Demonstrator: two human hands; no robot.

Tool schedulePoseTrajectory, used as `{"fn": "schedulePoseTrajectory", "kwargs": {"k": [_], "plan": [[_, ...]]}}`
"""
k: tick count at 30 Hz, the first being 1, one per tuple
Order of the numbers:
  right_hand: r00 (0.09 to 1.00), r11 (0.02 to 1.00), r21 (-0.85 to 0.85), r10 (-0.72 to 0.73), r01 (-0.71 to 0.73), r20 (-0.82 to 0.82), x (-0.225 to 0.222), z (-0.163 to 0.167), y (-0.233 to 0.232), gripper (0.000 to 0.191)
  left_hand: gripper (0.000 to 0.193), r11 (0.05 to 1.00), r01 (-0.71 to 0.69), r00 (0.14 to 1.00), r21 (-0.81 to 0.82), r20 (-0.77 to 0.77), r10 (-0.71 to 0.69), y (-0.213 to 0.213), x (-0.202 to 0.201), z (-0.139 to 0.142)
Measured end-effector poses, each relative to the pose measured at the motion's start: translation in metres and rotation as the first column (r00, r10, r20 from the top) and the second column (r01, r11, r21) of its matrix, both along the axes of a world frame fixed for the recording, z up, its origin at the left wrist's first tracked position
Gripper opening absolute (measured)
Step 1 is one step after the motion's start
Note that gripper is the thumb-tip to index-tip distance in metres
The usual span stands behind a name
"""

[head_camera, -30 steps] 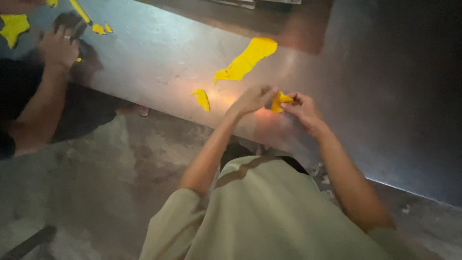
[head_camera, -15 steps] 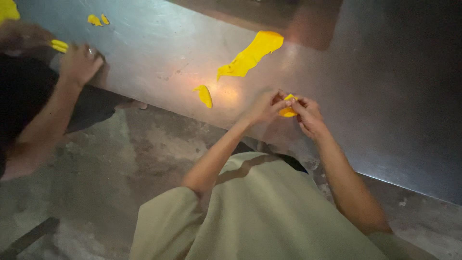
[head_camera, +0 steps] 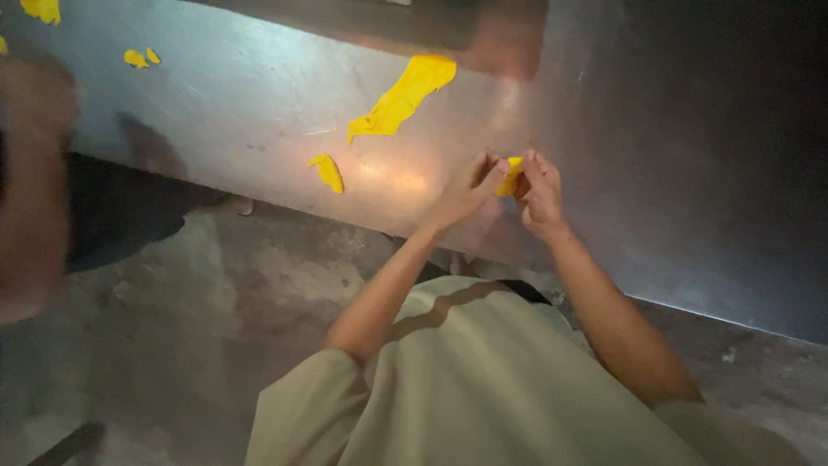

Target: The person pinches pieces of yellow dough from a mass on a stainless steel table, rolls and stretches each piece by hand into a strip, and places the formed strips into baking trays. A second worker at the same table shapes dough pieces at the same time.

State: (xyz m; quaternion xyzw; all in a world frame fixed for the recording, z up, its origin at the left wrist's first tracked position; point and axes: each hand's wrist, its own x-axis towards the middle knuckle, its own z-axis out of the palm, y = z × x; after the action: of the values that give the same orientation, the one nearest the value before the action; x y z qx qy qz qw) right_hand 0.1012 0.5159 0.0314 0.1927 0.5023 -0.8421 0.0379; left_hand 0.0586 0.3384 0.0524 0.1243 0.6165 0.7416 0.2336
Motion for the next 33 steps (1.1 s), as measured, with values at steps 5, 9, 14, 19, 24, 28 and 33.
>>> {"fn": "schedulePoseTrajectory", "kwargs": {"k": [5, 9, 14, 19, 24, 28, 33], "plan": [[0.973, 0.940, 0.342, -0.089, 0.011, 0.214, 0.003, 0.019, -0.012, 0.043, 0.038, 0.943, -0.249, 0.967, -0.222, -0.104, 0.232, 0.036, 0.017, -0.011], [0.974, 0.989, -0.147, 0.039, -0.006, 0.225, -0.006, 0.040, -0.019, 0.045, 0.047, 0.928, -0.370, 0.863, -0.051, 0.352, 0.364, 0.040, 0.010, -0.022], [0.961, 0.987, -0.127, 0.127, -0.099, 0.245, -0.023, 0.092, -0.010, 0.038, 0.049, 0.943, -0.309, 0.839, 0.123, 0.502, 0.210, 0.006, -0.002, -0.019], [0.908, 0.676, 0.696, 0.097, 0.240, -0.407, -0.012, 0.127, 0.020, 0.049, 0.029, 0.955, -0.291, 0.880, 0.057, 0.407, 0.244, -0.041, -0.013, -0.016], [0.957, -0.192, 0.967, 0.270, 0.165, -0.110, -0.006, 0.072, -0.010, 0.054, 0.025, 0.953, -0.291, 0.878, -0.087, 0.371, 0.302, -0.059, -0.013, -0.039], [0.875, -0.170, 0.969, 0.423, -0.177, 0.235, 0.034, 0.022, -0.046, 0.079, 0.030, 0.972, -0.112, 0.932, -0.206, 0.318, 0.174, -0.059, -0.023, -0.044], [0.967, 0.096, 0.995, 0.254, -0.037, 0.011, 0.024, 0.010, -0.010, 0.053, 0.030, 0.860, -0.208, 0.936, -0.465, -0.351, 0.036, -0.048, -0.036, -0.019]]}}
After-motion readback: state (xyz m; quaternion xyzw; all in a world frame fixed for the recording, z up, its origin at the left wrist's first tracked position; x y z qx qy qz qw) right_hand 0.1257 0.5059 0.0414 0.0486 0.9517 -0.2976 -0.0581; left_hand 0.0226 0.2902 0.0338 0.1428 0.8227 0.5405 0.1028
